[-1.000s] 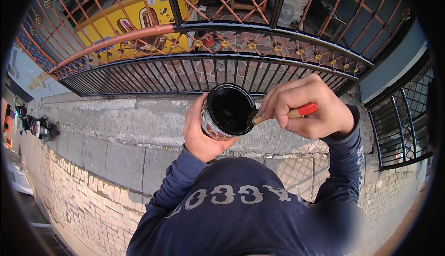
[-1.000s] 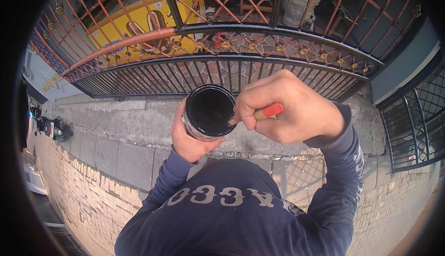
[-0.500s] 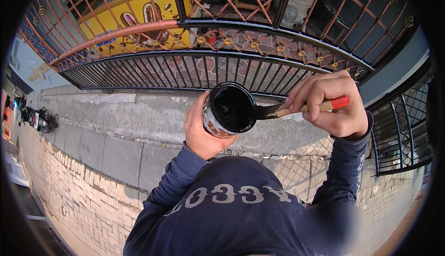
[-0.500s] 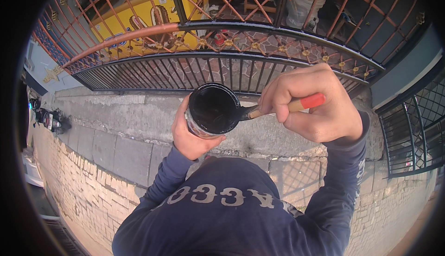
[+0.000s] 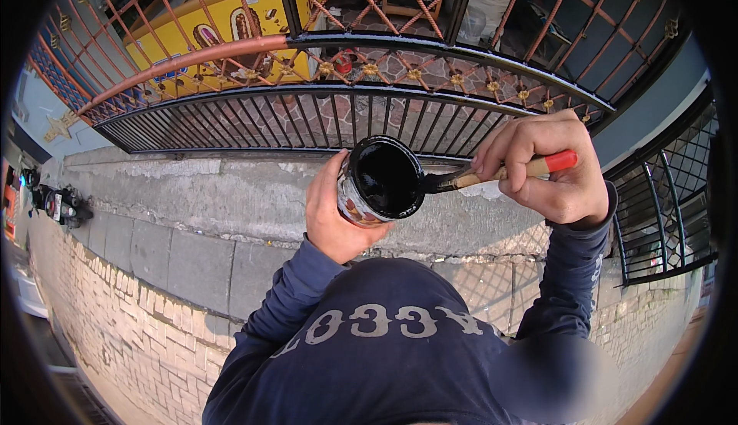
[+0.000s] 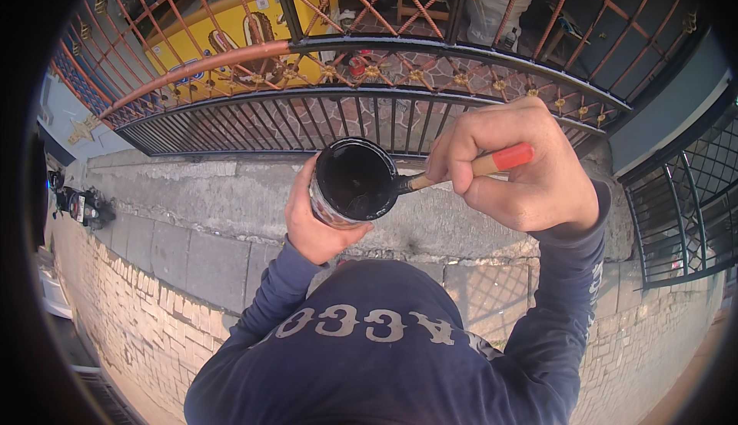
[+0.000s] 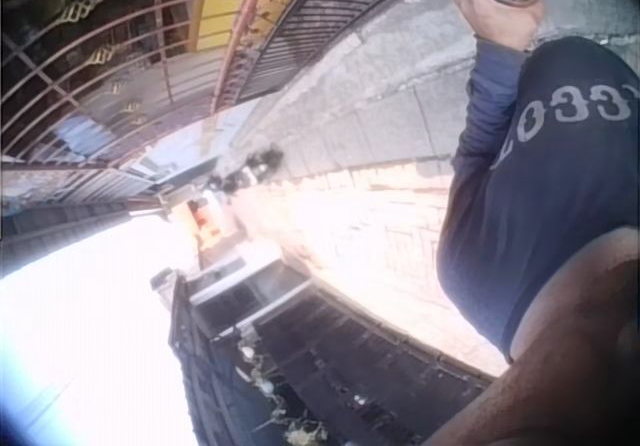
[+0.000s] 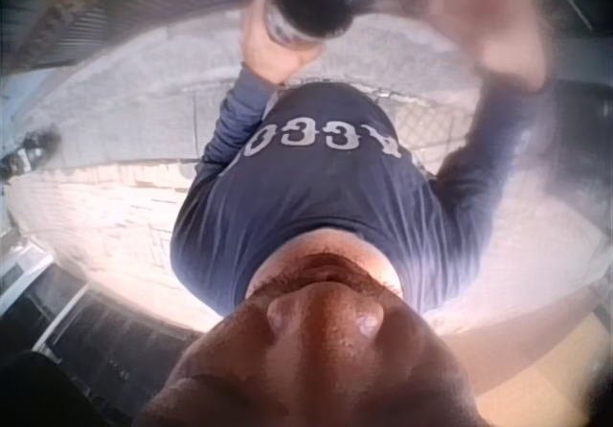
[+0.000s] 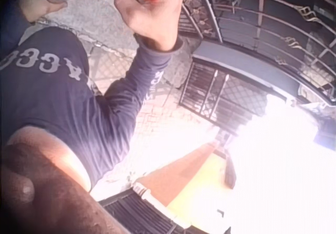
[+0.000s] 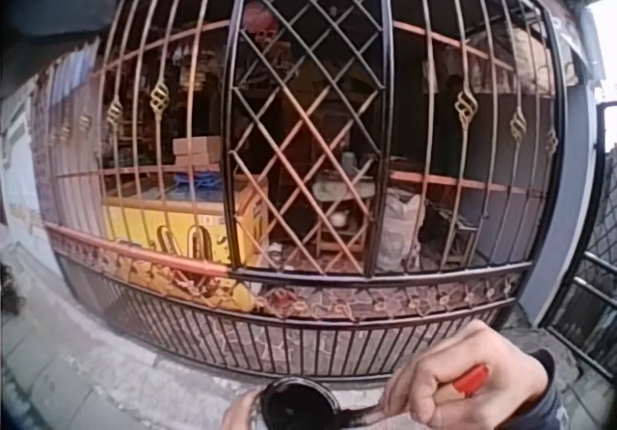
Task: The person paints a metal gate black using a paintbrush and a paint can. They repeatedly dip the brush into the can and apply paint to the gate's bars and decorative elements. The person moves along the gate to cover different sections and finishes by placing the can and brush on a table inside the shop.
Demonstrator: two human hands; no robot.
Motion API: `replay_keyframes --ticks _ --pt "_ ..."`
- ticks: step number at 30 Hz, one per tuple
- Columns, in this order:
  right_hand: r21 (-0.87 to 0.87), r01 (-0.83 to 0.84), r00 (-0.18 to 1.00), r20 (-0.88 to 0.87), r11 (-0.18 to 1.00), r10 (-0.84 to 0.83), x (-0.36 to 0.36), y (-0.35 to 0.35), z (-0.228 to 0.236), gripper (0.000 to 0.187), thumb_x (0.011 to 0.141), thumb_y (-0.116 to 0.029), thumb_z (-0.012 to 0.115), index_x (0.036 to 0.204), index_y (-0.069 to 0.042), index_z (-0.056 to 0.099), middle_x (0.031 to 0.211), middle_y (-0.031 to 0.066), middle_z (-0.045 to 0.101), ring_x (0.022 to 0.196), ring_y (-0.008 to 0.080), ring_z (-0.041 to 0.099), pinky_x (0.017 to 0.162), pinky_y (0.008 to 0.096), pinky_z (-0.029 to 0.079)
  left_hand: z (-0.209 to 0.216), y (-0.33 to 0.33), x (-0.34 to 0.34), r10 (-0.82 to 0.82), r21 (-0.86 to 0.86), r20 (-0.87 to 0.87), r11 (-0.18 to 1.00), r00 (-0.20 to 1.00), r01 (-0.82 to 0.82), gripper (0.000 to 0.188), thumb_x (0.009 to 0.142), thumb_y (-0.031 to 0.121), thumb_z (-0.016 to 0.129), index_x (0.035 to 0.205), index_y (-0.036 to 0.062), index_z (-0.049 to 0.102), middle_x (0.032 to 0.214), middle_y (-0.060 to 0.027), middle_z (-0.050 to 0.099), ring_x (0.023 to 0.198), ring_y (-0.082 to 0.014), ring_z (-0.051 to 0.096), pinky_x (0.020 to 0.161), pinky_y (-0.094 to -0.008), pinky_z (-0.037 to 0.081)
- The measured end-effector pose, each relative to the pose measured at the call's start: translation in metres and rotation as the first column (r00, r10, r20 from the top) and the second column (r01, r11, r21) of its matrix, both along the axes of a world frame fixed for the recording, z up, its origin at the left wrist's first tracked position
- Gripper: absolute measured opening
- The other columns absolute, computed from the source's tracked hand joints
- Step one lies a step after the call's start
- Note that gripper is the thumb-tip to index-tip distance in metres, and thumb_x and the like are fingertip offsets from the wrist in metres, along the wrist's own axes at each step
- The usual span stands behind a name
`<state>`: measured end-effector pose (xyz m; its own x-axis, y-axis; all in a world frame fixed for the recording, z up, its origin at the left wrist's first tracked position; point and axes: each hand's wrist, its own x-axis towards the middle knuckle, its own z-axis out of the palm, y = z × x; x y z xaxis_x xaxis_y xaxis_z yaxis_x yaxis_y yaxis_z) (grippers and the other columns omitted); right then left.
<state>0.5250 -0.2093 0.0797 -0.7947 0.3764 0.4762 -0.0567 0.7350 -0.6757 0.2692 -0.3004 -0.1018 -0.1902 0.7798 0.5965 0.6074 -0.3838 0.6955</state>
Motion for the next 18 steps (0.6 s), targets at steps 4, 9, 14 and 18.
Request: replay_keyframes --ticks 4,9,14,18 --pt "-0.093 0.165 0.986 0.013 0.982 -0.164 -0.008 -0.005 -0.011 0.02 0.074 0.0 0.074 0.086 -0.006 0.06 0.096 0.0119 0.075 0.088 0.0186 0.07 0.083 0.0322 0.054 -0.001 0.002 0.002 0.028 0.011 -0.025 1.0 0.999 -0.028 0.106 0.053 0.024 0.098 0.144 0.0 0.049 0.134 -0.0216 0.06 0.122 -0.0412 0.059 0.105 -0.0486 0.046" --pt "0.003 0.312 0.947 0.079 0.95 -0.311 -0.022 -0.003 -0.029 0.025 0.073 -0.005 0.078 0.092 -0.002 0.063 0.087 0.0093 0.072 0.086 0.0216 0.07 0.079 0.0344 0.056 -0.004 0.003 0.0 0.058 0.075 -0.05 0.996 0.997 -0.054 0.106 0.053 0.024 0.097 0.144 0.0005 0.05 0.134 -0.0215 0.06 0.122 -0.0416 0.059 0.105 -0.0502 0.045" --pt "-0.062 0.418 0.908 0.043 0.906 -0.416 -0.028 0.0 -0.034 0.024 0.074 -0.006 0.079 0.09 -0.003 0.062 0.08 0.0068 0.072 0.082 0.0175 0.073 0.074 0.0302 0.056 -0.004 -0.001 -0.006 0.109 0.081 -0.098 0.992 0.989 -0.101 0.106 0.053 0.022 0.097 0.144 -0.0006 0.049 0.132 -0.022 0.06 0.12 -0.0412 0.06 0.104 -0.0492 0.046" --pt "0.026 0.376 0.925 0.042 0.926 -0.377 -0.043 0.001 -0.047 0.035 0.082 -0.021 0.088 0.092 -0.004 0.058 0.072 0.0046 0.07 0.064 0.0112 0.068 0.06 0.0268 0.053 -0.004 -0.003 -0.009 0.147 0.097 -0.112 0.986 0.983 -0.136 0.103 0.054 0.021 0.095 0.143 -0.0009 0.049 0.131 -0.0221 0.06 0.12 -0.0414 0.059 0.104 -0.049 0.045"
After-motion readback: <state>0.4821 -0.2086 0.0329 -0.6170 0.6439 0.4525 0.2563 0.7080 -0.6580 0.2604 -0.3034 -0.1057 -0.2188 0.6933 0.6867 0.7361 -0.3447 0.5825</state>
